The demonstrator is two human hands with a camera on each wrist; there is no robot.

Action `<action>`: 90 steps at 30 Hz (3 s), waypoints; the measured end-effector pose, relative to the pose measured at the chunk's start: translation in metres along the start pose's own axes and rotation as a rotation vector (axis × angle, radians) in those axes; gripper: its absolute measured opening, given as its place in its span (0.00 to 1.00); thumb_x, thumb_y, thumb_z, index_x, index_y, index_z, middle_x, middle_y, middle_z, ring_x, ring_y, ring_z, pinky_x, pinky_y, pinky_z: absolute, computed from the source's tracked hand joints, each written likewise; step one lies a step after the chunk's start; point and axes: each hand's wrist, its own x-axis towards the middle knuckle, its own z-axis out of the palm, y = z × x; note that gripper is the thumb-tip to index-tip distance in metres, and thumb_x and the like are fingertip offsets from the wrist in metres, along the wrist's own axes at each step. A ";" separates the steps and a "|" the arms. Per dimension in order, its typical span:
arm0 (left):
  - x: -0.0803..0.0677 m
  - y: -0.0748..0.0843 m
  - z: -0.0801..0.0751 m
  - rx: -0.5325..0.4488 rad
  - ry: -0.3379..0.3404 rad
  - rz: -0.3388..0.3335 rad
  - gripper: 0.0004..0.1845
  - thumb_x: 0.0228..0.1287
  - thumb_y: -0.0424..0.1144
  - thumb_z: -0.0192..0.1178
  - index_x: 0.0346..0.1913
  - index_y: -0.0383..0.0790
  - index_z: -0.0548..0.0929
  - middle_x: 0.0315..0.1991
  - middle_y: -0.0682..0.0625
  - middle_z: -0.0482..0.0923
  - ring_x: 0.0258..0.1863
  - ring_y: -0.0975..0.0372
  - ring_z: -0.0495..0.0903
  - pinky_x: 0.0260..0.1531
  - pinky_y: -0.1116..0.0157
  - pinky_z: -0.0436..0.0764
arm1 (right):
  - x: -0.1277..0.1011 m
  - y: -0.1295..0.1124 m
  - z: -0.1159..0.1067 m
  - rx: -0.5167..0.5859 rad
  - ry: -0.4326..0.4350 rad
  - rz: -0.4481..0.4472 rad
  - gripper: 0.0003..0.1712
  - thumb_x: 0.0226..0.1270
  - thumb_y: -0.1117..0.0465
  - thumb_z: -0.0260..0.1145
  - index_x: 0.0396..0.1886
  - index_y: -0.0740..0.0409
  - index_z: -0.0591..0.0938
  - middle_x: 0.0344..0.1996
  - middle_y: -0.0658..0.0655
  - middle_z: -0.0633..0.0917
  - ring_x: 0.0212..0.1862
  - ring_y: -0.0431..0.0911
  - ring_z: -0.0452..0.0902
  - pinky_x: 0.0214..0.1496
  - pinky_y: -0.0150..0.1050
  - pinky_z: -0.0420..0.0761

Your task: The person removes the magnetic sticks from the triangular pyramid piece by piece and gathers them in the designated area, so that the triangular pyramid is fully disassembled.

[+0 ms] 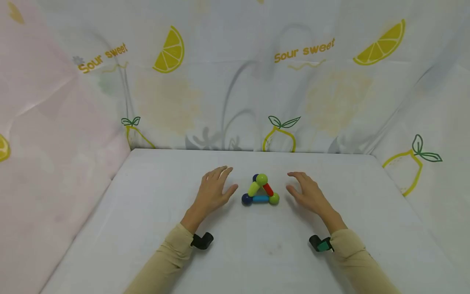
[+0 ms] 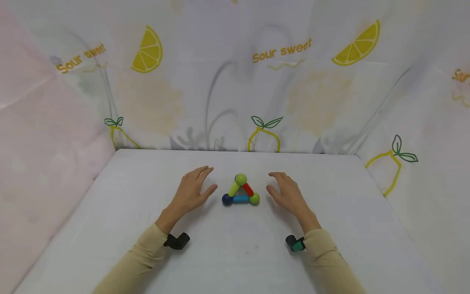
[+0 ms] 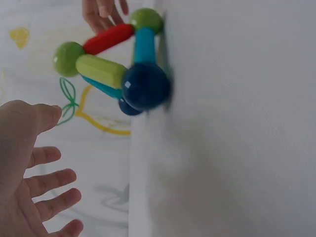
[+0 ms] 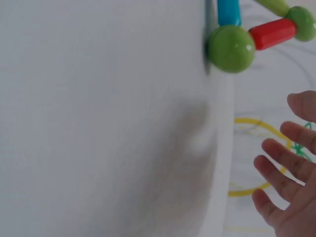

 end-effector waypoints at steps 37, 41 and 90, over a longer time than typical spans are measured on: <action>0.016 -0.020 0.021 -0.577 -0.082 -0.070 0.20 0.73 0.47 0.48 0.64 0.49 0.71 0.49 0.50 0.79 0.46 0.60 0.76 0.46 0.61 0.76 | 0.008 -0.009 0.025 0.326 0.187 0.015 0.14 0.70 0.58 0.58 0.52 0.57 0.78 0.46 0.55 0.84 0.49 0.48 0.80 0.56 0.49 0.76; 0.009 -0.028 0.021 -0.573 -0.110 -0.098 0.18 0.73 0.46 0.48 0.62 0.49 0.73 0.49 0.49 0.78 0.51 0.57 0.75 0.57 0.52 0.72 | 0.001 0.003 0.021 0.315 0.143 0.060 0.14 0.70 0.56 0.58 0.51 0.55 0.78 0.45 0.56 0.84 0.50 0.52 0.80 0.54 0.52 0.76; 0.003 -0.020 0.038 -0.541 -0.164 0.093 0.15 0.53 0.50 0.70 0.44 0.58 0.82 0.41 0.64 0.82 0.41 0.66 0.77 0.53 0.57 0.62 | 0.054 -0.054 0.054 -0.080 -0.121 -0.229 0.20 0.66 0.56 0.63 0.56 0.54 0.77 0.50 0.53 0.81 0.53 0.51 0.76 0.57 0.52 0.73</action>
